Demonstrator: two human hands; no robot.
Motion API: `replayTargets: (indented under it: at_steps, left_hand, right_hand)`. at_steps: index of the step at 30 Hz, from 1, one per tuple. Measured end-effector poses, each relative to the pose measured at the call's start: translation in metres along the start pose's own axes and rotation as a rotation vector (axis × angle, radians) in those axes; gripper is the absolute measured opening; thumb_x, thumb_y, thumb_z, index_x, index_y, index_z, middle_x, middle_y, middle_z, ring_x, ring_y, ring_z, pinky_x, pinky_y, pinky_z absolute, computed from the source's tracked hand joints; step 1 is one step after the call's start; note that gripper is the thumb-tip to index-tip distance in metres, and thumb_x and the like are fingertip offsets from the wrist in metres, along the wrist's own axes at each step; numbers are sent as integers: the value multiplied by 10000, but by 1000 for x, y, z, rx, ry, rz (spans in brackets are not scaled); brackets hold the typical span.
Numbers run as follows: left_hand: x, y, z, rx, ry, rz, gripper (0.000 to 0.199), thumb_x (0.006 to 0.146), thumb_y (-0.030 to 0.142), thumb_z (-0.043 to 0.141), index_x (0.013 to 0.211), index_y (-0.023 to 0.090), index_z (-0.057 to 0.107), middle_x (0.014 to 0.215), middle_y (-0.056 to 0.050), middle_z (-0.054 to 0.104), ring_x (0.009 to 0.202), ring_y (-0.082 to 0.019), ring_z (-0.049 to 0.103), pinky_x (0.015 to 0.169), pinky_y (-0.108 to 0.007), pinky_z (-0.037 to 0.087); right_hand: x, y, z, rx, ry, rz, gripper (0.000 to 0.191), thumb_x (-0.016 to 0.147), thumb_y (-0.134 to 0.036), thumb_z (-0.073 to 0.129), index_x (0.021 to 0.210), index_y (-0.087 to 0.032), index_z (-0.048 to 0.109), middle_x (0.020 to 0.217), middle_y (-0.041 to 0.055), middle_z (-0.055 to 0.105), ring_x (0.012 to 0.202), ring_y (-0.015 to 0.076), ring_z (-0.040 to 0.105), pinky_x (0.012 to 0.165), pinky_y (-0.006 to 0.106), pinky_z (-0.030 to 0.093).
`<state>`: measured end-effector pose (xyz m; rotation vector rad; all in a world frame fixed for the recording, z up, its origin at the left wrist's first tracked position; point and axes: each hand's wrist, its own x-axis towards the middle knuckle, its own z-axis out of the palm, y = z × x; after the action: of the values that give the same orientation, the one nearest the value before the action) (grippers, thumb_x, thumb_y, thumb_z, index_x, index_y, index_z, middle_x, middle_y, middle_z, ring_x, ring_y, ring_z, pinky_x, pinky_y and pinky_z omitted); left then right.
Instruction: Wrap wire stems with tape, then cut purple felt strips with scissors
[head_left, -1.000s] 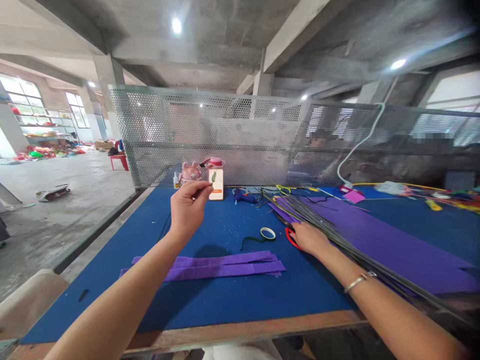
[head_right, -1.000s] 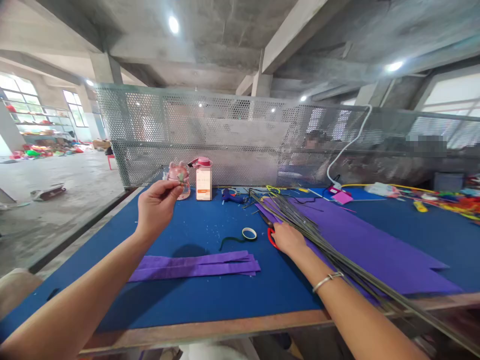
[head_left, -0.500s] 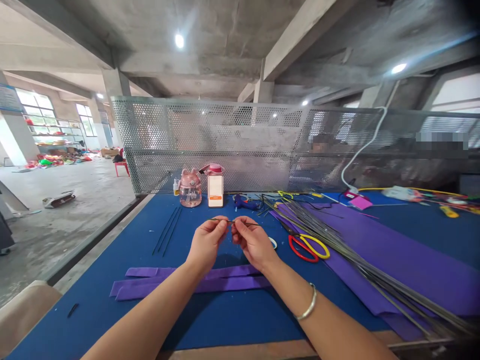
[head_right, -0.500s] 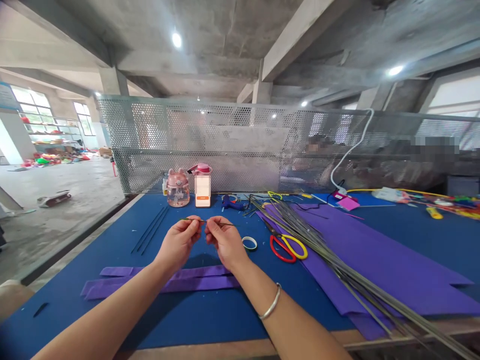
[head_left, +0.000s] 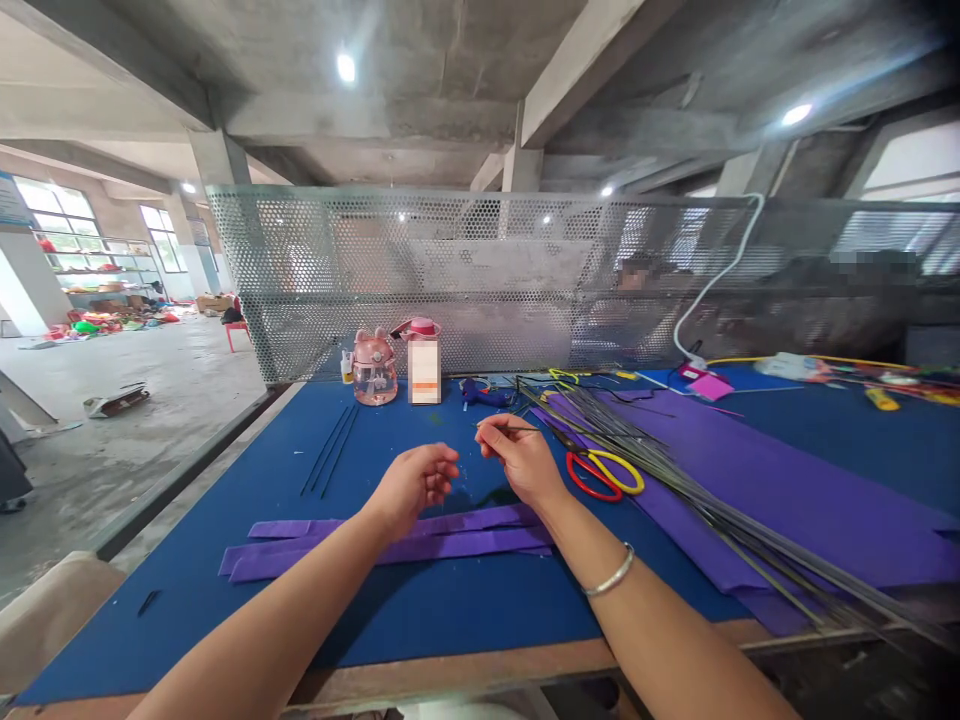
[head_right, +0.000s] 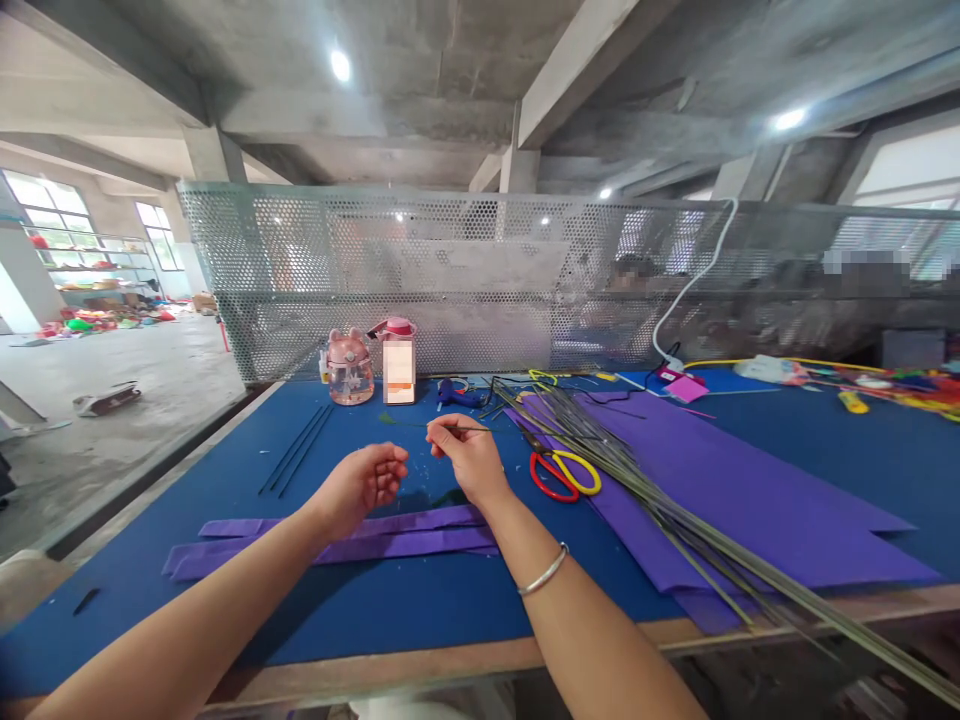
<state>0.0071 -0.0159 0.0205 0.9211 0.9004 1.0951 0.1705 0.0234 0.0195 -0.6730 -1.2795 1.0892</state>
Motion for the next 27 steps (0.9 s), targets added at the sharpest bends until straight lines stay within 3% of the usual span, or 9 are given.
replayTargets:
  at_steps: [2,5,8,13,18,23,27]
  left_hand:
    - [-1,3,-7,-116,-17,-25,432,782,530,529,787,115,647,641,-26,602,496,-73,514,485,-195,389]
    - [-2,3,-14,-143,25,-40,510,820,570,460,792,98,652,634,-42,609,482,-75,526,462,-188,390]
    - [-4,-1,-14,-143,104,6,412,805,502,546,793,102,646,635,-32,610,484,-67,531,458,-175,396]
    - [-5,-2,-9,-146,105,129,277,692,346,723,811,108,643,665,-26,629,526,-60,551,498,-169,426]
    - [-3,-4,-13,28,132,157,289,632,350,757,749,110,646,637,-21,631,519,-60,544,507,-174,417]
    - [-1,-9,-16,174,70,157,333,624,427,733,726,119,655,646,-19,632,536,-77,549,521,-197,410]
    - [-1,-11,-14,238,49,173,348,639,462,708,737,133,654,672,-21,642,544,-86,546,532,-212,414]
  right_hand:
    - [0,1,-2,-91,-24,-34,208,678,-369,734,712,-178,660,616,3,619,522,113,526,519,245,427]
    - [-1,4,-2,-193,-58,-62,202,700,-374,713,723,-179,665,614,1,613,526,118,525,519,248,425]
    - [-3,5,1,-261,-107,-67,199,705,-372,702,721,-177,666,597,-3,602,526,122,527,515,248,432]
    - [-6,4,4,-334,-163,-77,183,703,-349,695,736,-170,669,625,6,617,523,122,531,506,247,444]
    - [-7,0,2,-381,-262,-77,156,744,-320,669,701,-171,656,614,0,594,535,119,532,521,242,453]
    - [-9,1,5,-225,-281,42,231,752,-382,664,830,-165,663,720,32,667,604,144,617,579,268,503]
    - [-12,5,8,-264,-251,72,293,735,-441,665,750,-148,650,622,13,637,501,128,591,499,248,483]
